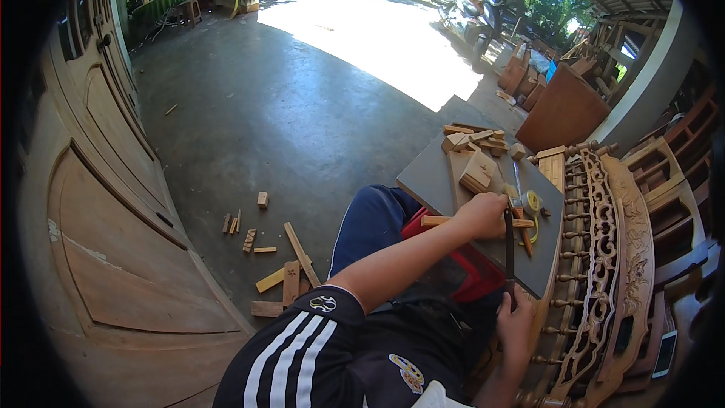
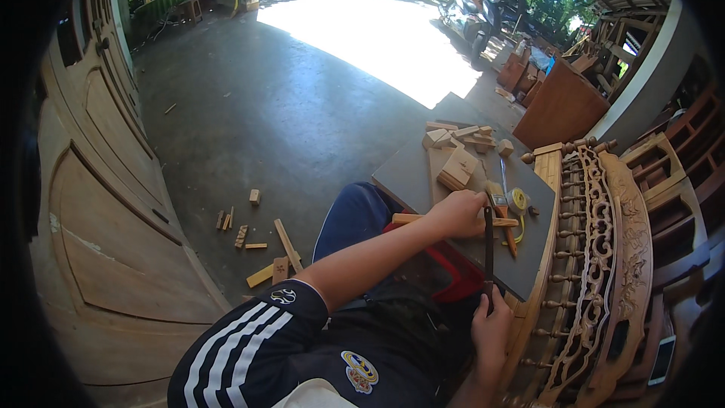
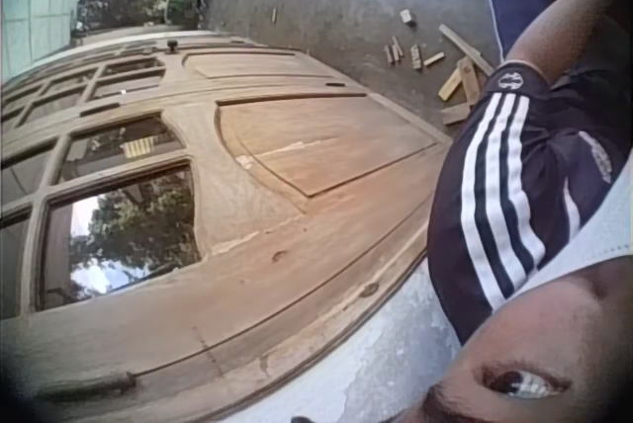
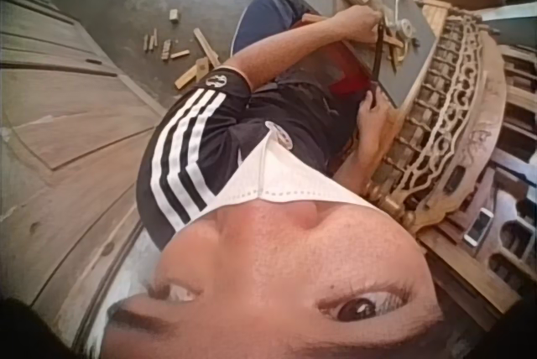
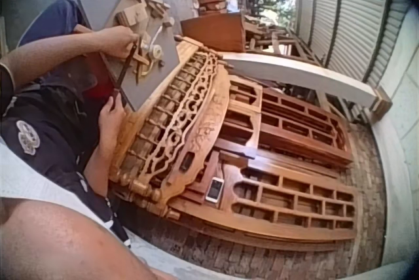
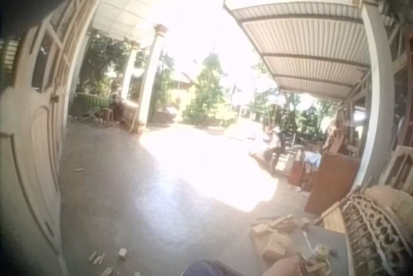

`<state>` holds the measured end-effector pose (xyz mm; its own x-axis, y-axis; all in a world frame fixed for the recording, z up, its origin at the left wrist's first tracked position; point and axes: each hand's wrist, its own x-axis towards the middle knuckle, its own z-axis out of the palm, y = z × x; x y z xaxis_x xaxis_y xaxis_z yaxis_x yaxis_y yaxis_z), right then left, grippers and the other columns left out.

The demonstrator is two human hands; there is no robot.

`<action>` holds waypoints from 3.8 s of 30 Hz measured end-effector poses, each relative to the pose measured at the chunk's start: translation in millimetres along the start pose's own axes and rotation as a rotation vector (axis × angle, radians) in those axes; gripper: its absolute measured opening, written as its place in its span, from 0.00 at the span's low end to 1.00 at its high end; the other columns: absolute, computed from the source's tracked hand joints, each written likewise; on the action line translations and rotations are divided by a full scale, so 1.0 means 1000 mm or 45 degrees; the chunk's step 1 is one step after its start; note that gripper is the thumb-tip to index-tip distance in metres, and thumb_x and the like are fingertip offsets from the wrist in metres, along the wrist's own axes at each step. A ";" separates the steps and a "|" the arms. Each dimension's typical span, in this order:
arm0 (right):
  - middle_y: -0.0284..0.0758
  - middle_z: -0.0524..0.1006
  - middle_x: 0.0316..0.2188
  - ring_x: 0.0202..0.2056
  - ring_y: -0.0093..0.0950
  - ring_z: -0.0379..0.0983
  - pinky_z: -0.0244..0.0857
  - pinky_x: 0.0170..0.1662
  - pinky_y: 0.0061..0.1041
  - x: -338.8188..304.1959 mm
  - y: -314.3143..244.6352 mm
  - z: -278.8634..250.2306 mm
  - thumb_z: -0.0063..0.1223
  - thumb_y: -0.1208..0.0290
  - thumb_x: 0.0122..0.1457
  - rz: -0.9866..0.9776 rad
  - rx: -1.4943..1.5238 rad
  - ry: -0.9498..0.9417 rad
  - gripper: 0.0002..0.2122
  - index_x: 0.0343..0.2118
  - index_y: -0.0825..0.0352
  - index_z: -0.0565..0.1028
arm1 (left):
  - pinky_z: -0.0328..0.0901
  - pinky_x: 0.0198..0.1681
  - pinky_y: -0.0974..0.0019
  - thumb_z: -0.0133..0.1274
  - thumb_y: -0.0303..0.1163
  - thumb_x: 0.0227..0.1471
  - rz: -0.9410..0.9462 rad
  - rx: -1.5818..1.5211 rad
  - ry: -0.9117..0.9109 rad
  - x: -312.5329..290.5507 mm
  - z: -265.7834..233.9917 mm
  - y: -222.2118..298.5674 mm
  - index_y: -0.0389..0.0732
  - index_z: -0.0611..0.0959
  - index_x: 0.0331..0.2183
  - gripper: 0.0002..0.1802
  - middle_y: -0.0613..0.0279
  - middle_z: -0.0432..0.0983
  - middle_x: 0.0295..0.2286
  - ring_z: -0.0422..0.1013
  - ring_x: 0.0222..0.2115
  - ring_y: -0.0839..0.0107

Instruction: Marking measurements on a wood piece and cutting it with a hand saw.

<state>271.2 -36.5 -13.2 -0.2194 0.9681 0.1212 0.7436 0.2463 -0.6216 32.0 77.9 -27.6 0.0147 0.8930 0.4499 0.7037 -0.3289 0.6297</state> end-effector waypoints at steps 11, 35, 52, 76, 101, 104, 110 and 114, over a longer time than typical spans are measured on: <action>0.55 0.80 0.37 0.41 0.52 0.78 0.71 0.45 0.40 0.007 -0.018 -0.019 0.50 0.77 0.62 -0.268 -0.148 0.060 0.15 0.51 0.71 0.76 | 0.72 0.40 0.54 0.64 0.35 0.42 0.045 -0.106 0.020 0.004 -0.007 0.005 0.38 0.79 0.38 0.20 0.53 0.81 0.24 0.79 0.32 0.50; 0.54 0.79 0.32 0.40 0.54 0.77 0.70 0.45 0.46 0.023 -0.051 -0.022 0.54 0.76 0.60 -0.147 -0.135 -0.013 0.14 0.49 0.74 0.72 | 0.73 0.41 0.54 0.61 0.35 0.43 -0.034 -0.116 -0.008 -0.005 -0.027 0.011 0.35 0.86 0.30 0.13 0.47 0.82 0.26 0.80 0.32 0.51; 0.52 0.81 0.40 0.43 0.49 0.78 0.72 0.45 0.36 -0.006 -0.043 -0.021 0.55 0.81 0.58 -0.234 -0.040 0.082 0.20 0.55 0.64 0.75 | 0.73 0.42 0.54 0.61 0.33 0.42 0.023 -0.083 -0.007 -0.004 -0.020 0.011 0.36 0.86 0.27 0.11 0.46 0.81 0.26 0.79 0.32 0.50; 0.48 0.78 0.28 0.32 0.48 0.76 0.70 0.38 0.42 0.022 -0.030 0.005 0.53 0.79 0.59 -0.385 -0.077 0.182 0.20 0.56 0.65 0.75 | 0.72 0.38 0.55 0.62 0.33 0.41 0.113 -0.147 -0.018 -0.003 -0.020 0.010 0.34 0.84 0.25 0.11 0.46 0.80 0.26 0.77 0.30 0.48; 0.47 0.77 0.26 0.30 0.46 0.76 0.69 0.36 0.41 -0.018 -0.025 -0.021 0.54 0.80 0.58 -0.341 -0.106 0.156 0.20 0.55 0.62 0.77 | 0.72 0.41 0.55 0.62 0.33 0.40 0.058 -0.155 -0.021 -0.005 -0.020 0.011 0.34 0.85 0.25 0.11 0.46 0.81 0.26 0.78 0.32 0.49; 0.45 0.77 0.26 0.28 0.44 0.76 0.69 0.35 0.40 -0.029 -0.021 -0.029 0.55 0.81 0.57 -0.380 -0.090 0.185 0.21 0.55 0.62 0.77 | 0.72 0.41 0.55 0.61 0.32 0.40 0.060 -0.175 -0.023 -0.005 -0.025 0.011 0.34 0.85 0.25 0.11 0.46 0.80 0.26 0.78 0.32 0.49; 0.48 0.78 0.27 0.31 0.47 0.76 0.69 0.37 0.42 0.009 -0.030 -0.012 0.53 0.80 0.58 -0.412 -0.137 0.212 0.20 0.54 0.63 0.77 | 0.72 0.40 0.54 0.60 0.33 0.39 0.090 -0.199 -0.086 -0.002 -0.020 0.014 0.35 0.85 0.24 0.10 0.46 0.80 0.25 0.77 0.32 0.49; 0.49 0.78 0.28 0.31 0.48 0.76 0.69 0.38 0.44 0.037 -0.033 0.003 0.53 0.79 0.59 -0.428 -0.109 0.186 0.19 0.55 0.64 0.77 | 0.72 0.40 0.53 0.61 0.33 0.39 0.048 -0.227 -0.089 -0.004 -0.023 0.015 0.35 0.85 0.24 0.11 0.46 0.80 0.25 0.78 0.32 0.49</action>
<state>236.6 -9.0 10.0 -0.3725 0.8275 0.4202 0.6970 0.5484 -0.4621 26.3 61.9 -5.2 0.0925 0.8963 0.4338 0.5651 -0.4060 0.7183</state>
